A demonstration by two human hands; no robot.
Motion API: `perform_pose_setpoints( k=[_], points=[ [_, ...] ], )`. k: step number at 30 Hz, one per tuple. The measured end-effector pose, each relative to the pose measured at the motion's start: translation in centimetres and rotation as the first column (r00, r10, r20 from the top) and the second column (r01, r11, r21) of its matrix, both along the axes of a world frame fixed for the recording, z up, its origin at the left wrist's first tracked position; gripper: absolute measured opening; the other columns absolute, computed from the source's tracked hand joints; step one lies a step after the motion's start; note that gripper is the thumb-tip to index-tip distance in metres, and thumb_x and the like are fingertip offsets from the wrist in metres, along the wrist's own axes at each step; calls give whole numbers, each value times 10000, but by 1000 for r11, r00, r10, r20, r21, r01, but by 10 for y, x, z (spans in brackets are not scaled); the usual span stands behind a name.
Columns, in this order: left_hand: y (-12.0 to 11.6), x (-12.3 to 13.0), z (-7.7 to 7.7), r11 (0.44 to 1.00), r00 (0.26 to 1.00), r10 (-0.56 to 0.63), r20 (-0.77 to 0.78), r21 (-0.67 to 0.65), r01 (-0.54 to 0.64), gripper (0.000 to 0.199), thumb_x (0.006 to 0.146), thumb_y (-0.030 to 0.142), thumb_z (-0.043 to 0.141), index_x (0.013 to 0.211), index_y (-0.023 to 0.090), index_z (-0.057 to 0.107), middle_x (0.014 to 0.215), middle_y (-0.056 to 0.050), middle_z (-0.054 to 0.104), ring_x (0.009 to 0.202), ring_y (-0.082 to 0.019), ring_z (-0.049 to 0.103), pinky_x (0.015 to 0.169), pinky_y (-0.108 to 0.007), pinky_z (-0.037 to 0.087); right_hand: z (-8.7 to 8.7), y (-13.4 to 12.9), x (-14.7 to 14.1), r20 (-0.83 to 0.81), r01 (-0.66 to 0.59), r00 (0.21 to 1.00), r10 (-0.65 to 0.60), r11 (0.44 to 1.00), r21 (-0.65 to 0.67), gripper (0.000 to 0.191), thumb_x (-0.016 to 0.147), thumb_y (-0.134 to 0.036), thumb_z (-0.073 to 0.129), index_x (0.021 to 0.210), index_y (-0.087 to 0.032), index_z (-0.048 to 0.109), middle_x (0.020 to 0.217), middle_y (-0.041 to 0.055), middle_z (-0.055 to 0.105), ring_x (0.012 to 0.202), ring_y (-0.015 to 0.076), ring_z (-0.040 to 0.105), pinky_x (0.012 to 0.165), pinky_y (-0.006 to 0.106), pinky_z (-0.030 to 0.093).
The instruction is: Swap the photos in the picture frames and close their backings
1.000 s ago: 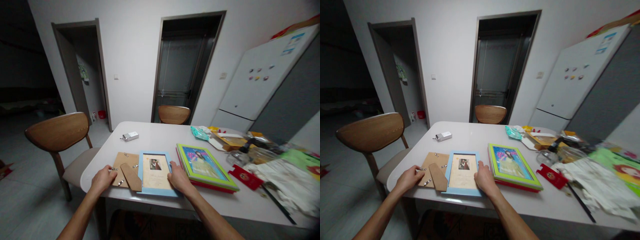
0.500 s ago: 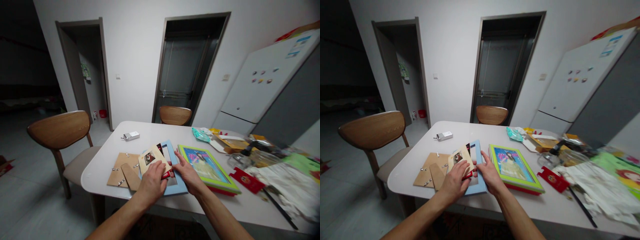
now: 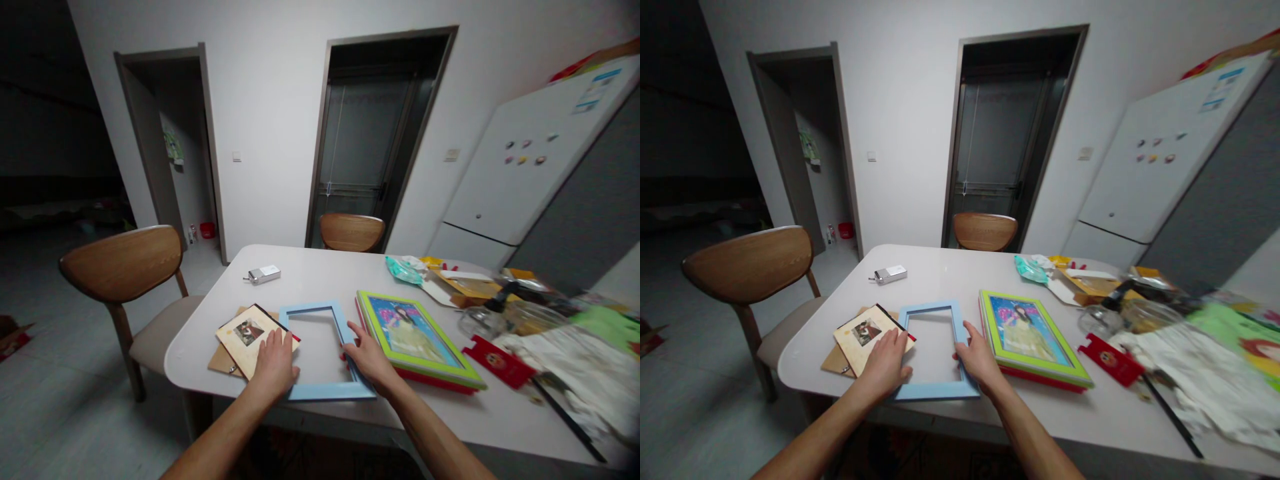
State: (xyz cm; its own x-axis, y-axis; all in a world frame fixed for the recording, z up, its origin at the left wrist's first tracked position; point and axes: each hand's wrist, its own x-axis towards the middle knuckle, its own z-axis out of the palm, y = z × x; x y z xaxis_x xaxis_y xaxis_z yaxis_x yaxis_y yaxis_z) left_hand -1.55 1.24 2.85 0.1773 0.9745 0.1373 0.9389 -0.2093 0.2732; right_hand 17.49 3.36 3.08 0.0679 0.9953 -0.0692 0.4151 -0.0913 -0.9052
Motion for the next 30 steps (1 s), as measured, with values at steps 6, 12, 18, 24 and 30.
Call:
perform_pose_setpoints(
  k=[6,12,18,24,30],
  points=[
    [3,-8,-3,1000,999,6,-35,31,-5,274,748,114,417,1013,167,465,1014,-100,537,961,-217,489,775,-308,395,-21,6,4,529,-92,848,-9,982,164,496,689,-123,385,1178,-47,417,1122,153,529,997,199,510,879,301,345],
    [8,-2,1,993,994,84,-69,83,-78,355,685,224,559,1013,125,466,983,-133,528,956,-273,465,751,-363,410,-23,2,0,657,-166,753,17,972,165,481,710,-136,390,1171,-6,429,1048,186,557,983,224,510,872,318,345],
    [16,-3,20,987,991,120,-56,117,-113,202,784,127,376,883,139,552,872,-113,586,874,-234,522,685,-310,432,-22,-4,-1,641,-156,762,-94,933,323,435,693,-174,447,1107,-51,501,1143,183,478,1068,251,426,931,372,288],
    [3,-37,86,896,946,195,260,344,-279,299,832,183,305,1080,189,472,942,-66,599,833,-186,558,751,-288,403,9,-22,-25,151,-182,979,134,913,365,290,743,-257,414,961,-147,570,983,92,575,846,169,543,732,296,434],
    [-15,-15,82,914,338,-159,928,267,-304,265,793,310,413,939,134,547,827,-49,636,771,-177,586,715,-272,438,17,-30,-61,-721,-244,685,101,965,-97,360,758,-421,444,964,-139,534,849,81,626,670,147,594,563,274,463]
  ],
)
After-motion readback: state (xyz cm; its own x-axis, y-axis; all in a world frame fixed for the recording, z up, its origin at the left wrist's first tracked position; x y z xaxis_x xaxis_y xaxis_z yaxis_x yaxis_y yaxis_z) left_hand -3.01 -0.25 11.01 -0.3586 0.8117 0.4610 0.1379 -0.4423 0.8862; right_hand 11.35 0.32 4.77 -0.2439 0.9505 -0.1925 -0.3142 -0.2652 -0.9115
